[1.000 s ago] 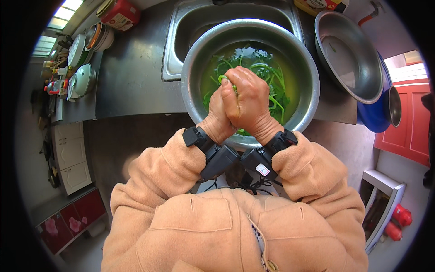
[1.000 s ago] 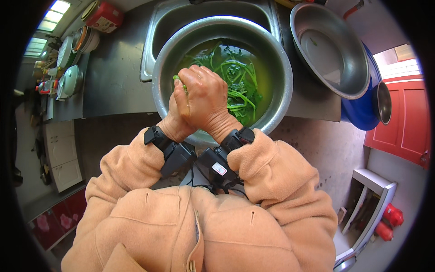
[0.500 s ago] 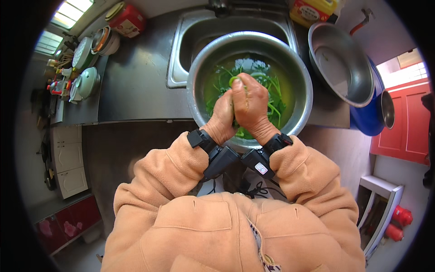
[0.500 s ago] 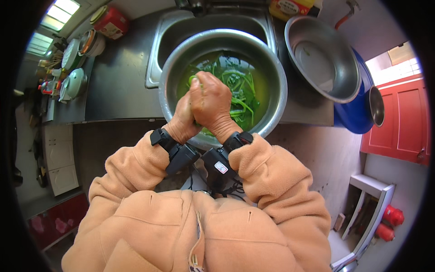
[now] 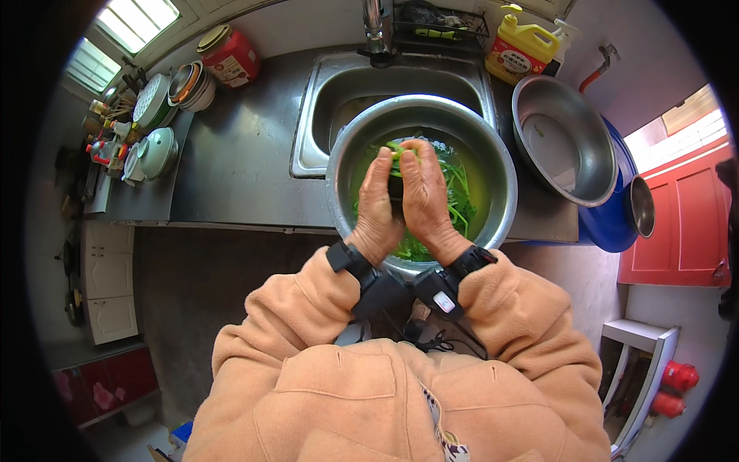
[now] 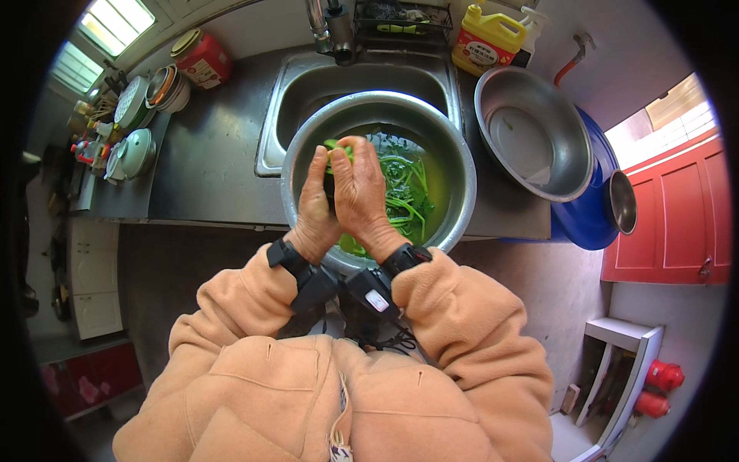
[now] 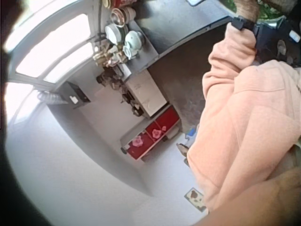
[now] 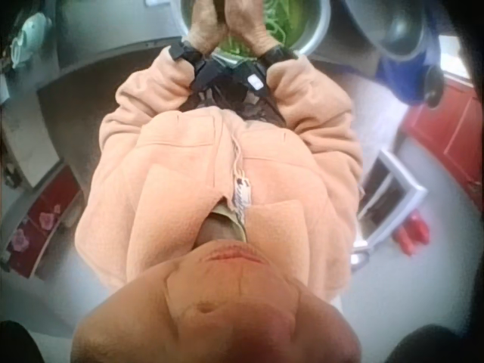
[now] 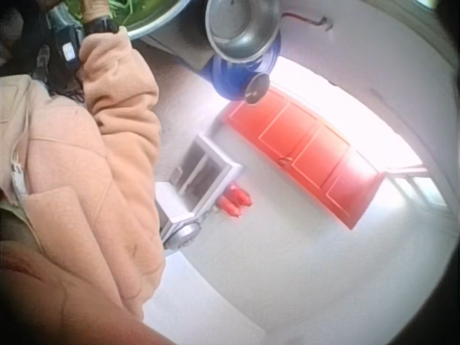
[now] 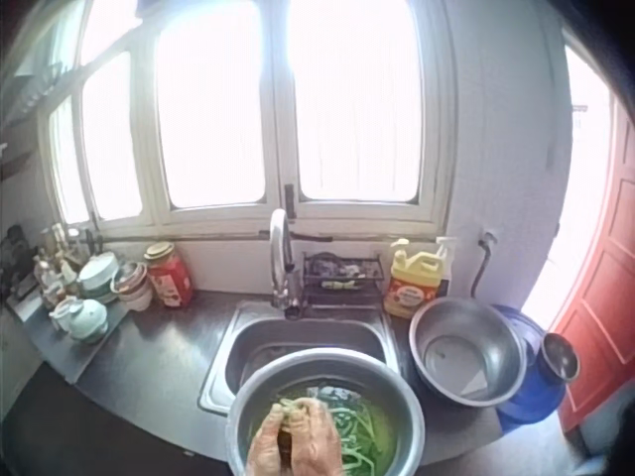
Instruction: The person washes leafy green vegetables in a metal bowl at the sink, squeezes out excess water, and places them on a cutting board. They then stir a yellow liquid in a pan on an induction cooktop and blanch the greens in a large wok before transferring them to a bowl.
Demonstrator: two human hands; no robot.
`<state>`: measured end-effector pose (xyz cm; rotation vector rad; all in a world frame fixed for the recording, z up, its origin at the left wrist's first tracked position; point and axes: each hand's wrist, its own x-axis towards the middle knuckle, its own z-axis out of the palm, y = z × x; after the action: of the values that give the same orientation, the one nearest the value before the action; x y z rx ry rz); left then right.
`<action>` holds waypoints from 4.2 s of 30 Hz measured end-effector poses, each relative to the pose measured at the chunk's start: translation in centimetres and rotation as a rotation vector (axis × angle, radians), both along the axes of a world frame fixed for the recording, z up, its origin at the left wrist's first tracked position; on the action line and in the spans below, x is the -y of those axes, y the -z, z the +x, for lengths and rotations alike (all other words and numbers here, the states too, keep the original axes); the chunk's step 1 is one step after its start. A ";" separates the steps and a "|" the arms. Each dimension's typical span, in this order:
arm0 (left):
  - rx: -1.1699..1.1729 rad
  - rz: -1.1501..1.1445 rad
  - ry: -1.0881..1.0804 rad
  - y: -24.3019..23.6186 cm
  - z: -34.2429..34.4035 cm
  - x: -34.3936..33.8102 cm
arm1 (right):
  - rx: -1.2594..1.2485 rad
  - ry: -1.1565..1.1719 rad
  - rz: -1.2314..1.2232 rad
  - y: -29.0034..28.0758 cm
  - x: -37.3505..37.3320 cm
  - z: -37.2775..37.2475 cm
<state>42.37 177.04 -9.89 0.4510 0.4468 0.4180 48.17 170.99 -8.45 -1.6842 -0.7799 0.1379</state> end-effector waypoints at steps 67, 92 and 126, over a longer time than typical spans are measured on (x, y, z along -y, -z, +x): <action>-0.333 0.432 0.353 7.1 2.2 2.1 | 0.409 -0.013 0.136 6.7 2.9 3.9; -0.128 0.685 0.208 8.6 0.7 4.7 | 0.153 0.132 0.215 5.7 5.6 0.3; -0.721 0.470 0.069 3.4 -1.8 7.8 | -0.297 0.025 0.197 3.7 6.3 -1.1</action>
<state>40.61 169.23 -13.29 1.0815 1.0342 0.2800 47.11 164.64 -12.19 -1.4451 -0.5315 0.2784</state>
